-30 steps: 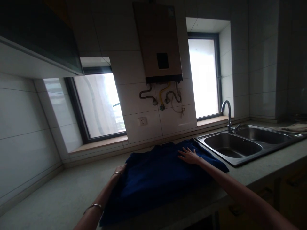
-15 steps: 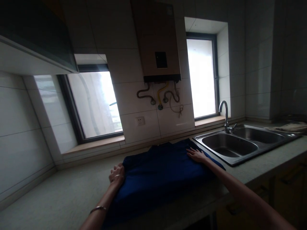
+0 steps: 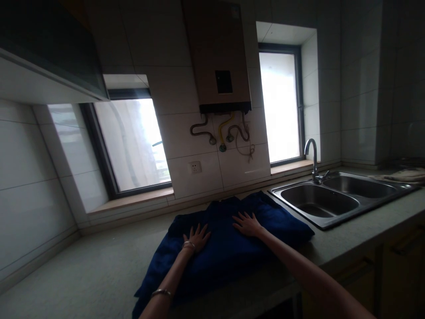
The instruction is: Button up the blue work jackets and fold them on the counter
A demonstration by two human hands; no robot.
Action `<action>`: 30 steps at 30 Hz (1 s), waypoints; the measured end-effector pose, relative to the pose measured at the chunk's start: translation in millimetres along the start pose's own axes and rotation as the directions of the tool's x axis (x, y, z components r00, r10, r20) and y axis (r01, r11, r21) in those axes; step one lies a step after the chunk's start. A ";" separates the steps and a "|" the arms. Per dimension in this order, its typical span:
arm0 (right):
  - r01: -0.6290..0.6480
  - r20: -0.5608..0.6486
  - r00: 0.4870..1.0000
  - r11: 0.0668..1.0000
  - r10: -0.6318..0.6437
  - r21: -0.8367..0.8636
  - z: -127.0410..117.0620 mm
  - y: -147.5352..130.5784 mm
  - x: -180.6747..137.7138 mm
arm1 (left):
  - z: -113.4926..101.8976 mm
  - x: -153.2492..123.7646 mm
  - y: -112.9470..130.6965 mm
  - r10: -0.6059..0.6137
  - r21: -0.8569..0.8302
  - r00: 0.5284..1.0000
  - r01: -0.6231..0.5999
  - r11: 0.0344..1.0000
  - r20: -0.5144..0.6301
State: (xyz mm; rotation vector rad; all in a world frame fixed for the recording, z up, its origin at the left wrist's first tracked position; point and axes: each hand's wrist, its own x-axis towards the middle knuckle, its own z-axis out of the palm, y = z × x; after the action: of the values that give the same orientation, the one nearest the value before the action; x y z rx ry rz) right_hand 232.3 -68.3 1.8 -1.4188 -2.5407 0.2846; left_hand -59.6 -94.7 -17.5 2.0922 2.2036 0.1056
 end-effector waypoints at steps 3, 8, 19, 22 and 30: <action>0.006 -0.028 1.000 1.000 -0.006 0.013 2.3 1.7 2.1 | -1.1 -2.2 0.6 0.000 -0.013 1.000 -0.001 1.000 -0.031; -0.183 -0.298 0.938 0.983 0.178 0.013 -8.9 33.6 9.0 | -8.9 -12.2 -12.5 -0.153 0.081 0.923 0.193 0.978 -0.353; -0.621 -0.142 0.751 0.763 0.645 0.180 -20.5 148.7 -7.6 | -12.7 3.0 -60.4 -0.650 -0.347 0.715 0.560 0.752 -0.256; -0.578 -0.255 0.735 0.777 0.628 0.248 -17.1 146.8 -5.4 | -14.3 1.2 -64.1 -0.630 -0.376 0.722 0.520 0.767 -0.287; -0.432 -0.486 0.720 0.868 0.495 0.244 -11.4 151.0 -5.0 | -20.4 0.2 -73.3 -0.535 -0.432 0.667 0.336 0.837 -0.518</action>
State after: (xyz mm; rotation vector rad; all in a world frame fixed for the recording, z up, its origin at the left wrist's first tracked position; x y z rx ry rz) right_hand 360.7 6.1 -28.8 -1.7765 -1.6713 0.0827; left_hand -134.7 -98.0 -6.0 1.4064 2.7460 1.1744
